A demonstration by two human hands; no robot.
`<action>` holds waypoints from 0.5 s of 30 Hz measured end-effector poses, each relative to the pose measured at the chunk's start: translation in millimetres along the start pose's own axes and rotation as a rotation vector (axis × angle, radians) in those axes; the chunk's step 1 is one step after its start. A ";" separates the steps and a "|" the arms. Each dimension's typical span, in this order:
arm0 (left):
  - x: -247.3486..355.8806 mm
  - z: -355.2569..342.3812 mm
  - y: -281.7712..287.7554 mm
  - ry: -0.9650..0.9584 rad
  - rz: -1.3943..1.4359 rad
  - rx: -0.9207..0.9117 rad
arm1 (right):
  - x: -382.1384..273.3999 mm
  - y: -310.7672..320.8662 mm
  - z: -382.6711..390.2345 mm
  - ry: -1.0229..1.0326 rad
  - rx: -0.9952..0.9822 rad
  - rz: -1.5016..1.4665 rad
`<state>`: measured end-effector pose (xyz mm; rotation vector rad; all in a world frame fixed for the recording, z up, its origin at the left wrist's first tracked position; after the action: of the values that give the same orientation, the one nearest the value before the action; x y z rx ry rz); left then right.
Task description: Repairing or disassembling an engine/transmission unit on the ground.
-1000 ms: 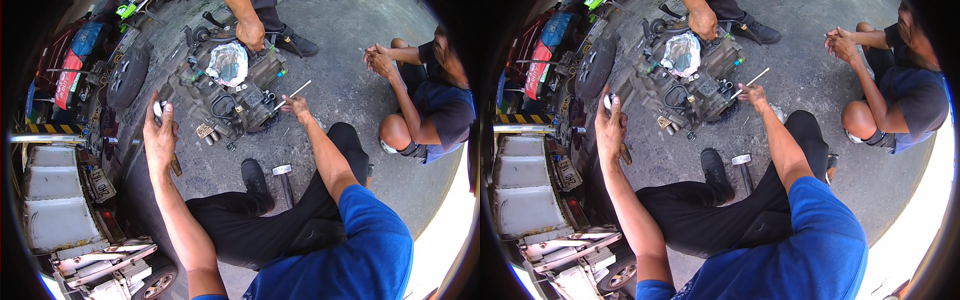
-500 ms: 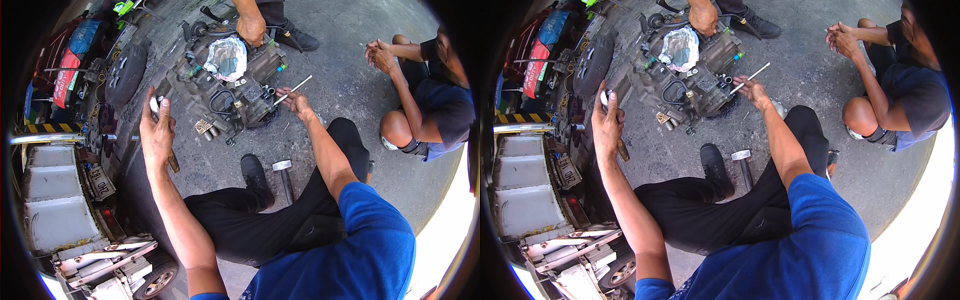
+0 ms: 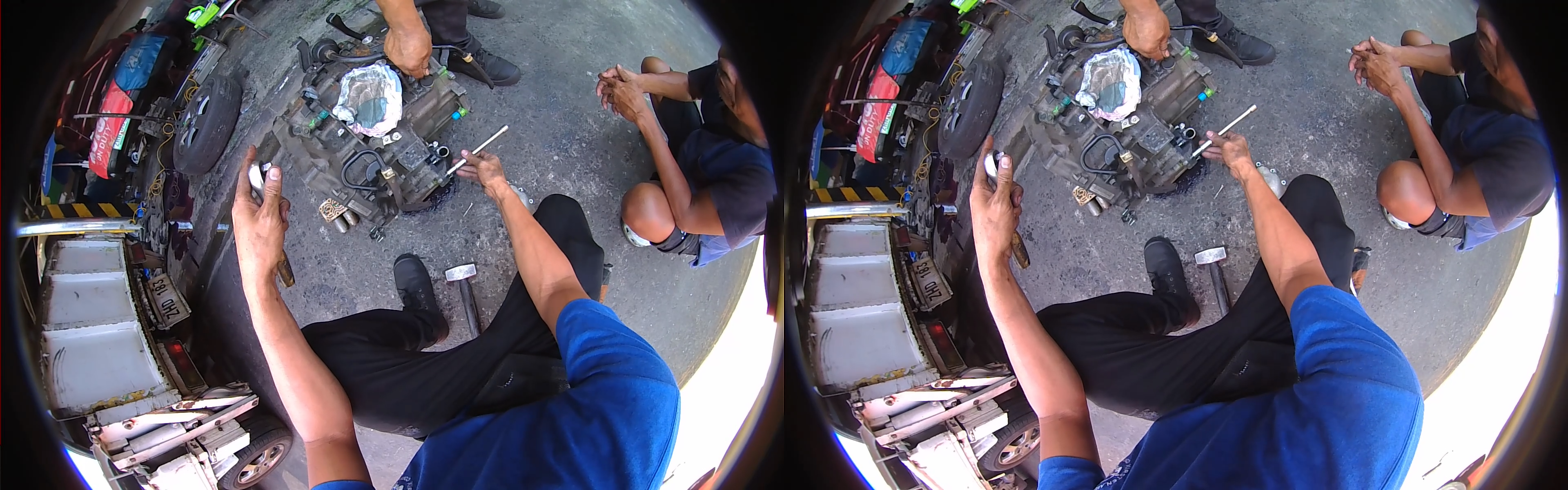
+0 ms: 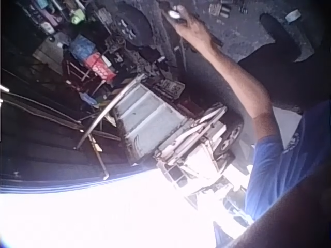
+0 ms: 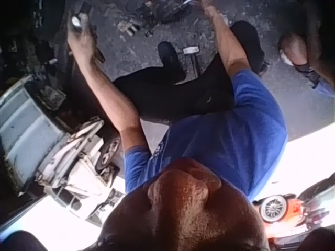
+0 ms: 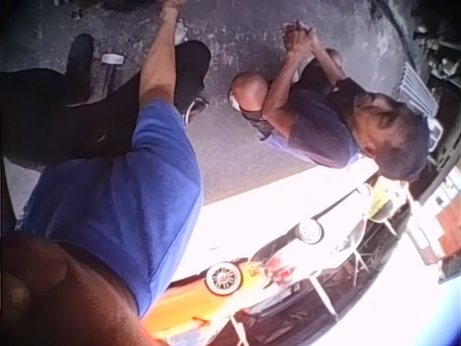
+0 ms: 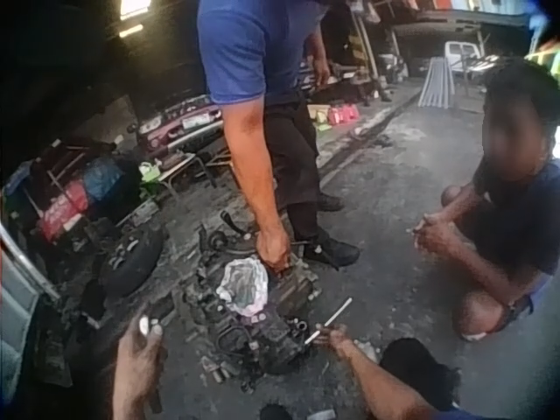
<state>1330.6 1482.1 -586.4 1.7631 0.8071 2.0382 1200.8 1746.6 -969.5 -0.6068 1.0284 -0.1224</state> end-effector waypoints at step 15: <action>1.9 0.1 -1.4 -0.017 -0.023 0.007 | -3.8 -5.1 -1.3 0.165 -0.113 -0.196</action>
<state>1330.1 1484.3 -585.7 1.7648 0.8268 2.0054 1198.7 1743.2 -964.4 -0.8103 1.1394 -0.2922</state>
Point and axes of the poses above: each hand's wrist, its own z-axis away from the middle knuckle, its own y-axis out of the back of the hand, x = y × z, the point moved 6 cm from there along -z, towards the middle knuckle, and after that the axes turned 15 degrees about -x, right-handed, at the moved point
